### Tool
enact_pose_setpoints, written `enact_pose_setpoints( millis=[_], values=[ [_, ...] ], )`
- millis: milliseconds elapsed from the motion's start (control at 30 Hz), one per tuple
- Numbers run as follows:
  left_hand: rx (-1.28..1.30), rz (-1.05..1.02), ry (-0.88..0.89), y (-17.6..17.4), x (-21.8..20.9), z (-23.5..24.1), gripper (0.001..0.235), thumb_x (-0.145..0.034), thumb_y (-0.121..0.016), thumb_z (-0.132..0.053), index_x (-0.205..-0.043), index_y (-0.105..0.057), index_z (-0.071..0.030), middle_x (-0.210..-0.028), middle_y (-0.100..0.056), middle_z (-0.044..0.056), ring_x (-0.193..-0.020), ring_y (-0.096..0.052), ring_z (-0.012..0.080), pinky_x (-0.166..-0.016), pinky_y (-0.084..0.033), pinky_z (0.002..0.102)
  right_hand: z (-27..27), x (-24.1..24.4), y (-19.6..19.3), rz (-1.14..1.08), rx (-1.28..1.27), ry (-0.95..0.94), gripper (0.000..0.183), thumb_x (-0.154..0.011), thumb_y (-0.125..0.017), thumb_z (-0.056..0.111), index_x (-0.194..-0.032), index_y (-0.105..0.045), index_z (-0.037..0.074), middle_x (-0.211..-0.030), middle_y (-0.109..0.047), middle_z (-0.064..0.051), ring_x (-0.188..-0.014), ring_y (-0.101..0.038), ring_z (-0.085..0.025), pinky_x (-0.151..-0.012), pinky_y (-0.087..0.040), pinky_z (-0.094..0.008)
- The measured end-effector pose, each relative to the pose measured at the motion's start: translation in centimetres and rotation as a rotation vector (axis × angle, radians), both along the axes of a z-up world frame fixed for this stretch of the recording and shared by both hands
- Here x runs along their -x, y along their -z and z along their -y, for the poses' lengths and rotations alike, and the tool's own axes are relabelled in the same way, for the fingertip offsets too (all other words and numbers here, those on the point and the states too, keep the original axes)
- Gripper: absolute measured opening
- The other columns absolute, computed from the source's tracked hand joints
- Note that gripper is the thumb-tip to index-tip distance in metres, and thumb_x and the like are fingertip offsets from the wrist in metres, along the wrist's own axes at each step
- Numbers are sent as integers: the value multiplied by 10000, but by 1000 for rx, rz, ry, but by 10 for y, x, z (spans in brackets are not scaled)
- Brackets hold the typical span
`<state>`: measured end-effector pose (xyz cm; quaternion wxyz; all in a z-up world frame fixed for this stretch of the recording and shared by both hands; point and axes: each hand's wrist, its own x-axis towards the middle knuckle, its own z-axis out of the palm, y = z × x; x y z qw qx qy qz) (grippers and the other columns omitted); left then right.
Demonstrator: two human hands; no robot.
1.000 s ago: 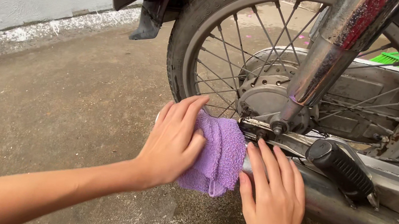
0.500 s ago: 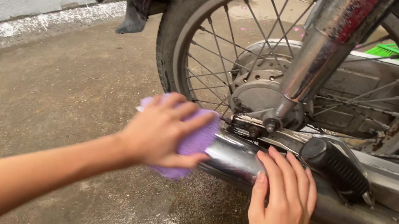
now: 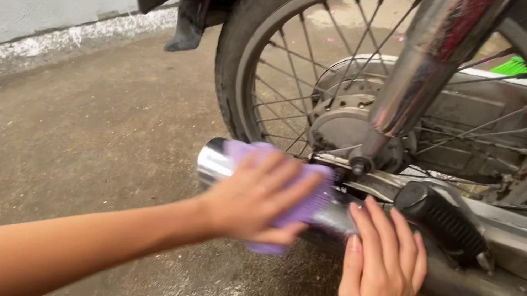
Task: The person wipes the chrome exhaust pipe and rear wheel area of a motorcycle with a purple cloth. They then move to the rear section, cleaning the luggage rack and the white plastic body panel around the taillight and license plate holder.
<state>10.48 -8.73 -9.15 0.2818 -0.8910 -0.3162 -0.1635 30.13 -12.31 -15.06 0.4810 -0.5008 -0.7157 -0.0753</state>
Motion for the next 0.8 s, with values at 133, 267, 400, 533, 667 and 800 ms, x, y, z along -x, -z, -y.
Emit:
enact_pose_setpoints(
  millis=[133,267,400,533,667,800],
  values=[
    [134,-99,-332,-19,41,4,623,-831,-246,-564,-1263,-405,-145,-1113,-528,111,-959,-500,245,-701,-468,491,-1,-9,4,31,29,-18,339,-884,-412,236,-1194,-538,182,-1308,-492,19,-1235,-409,-213,-1055,-231,-414],
    [36,-43,-350,-10,25,9,575,-833,-291,-519,-1189,-468,-103,-1037,-568,112,-892,-530,249,-717,-438,469,0,-4,3,100,-15,-1,347,-885,-445,235,-1212,-533,156,-1310,-498,-8,-1225,-425,-240,-1044,-254,-421],
    [-191,-40,-96,6,-18,8,599,-867,-324,-519,-1204,-488,-52,-1048,-543,150,-902,-519,291,-682,-400,427,-4,-2,8,145,-68,48,353,-911,-415,261,-1222,-530,138,-1311,-499,-39,-1220,-438,-269,-1002,-285,-439],
    [-87,-124,27,4,-10,-5,617,-872,-279,-567,-1220,-465,-92,-1033,-556,130,-864,-533,229,-628,-480,409,-3,1,13,136,-38,55,355,-913,-390,242,-1216,-539,133,-1310,-498,-27,-1226,-425,-248,-1020,-252,-423],
    [114,-97,50,-16,29,-10,614,-883,-292,-539,-1253,-427,-69,-1028,-555,160,-906,-514,268,-739,-471,405,-7,-1,14,115,-36,65,347,-909,-405,240,-1219,-537,157,-1302,-504,-17,-1224,-427,-243,-1021,-255,-416],
    [67,-67,-115,-13,33,-8,614,-820,-365,-543,-1211,-512,-94,-1008,-597,131,-856,-541,275,-661,-488,442,-8,-4,16,116,-13,31,365,-899,-399,237,-1239,-509,165,-1318,-483,-14,-1233,-406,-237,-1036,-240,-417]
  ],
)
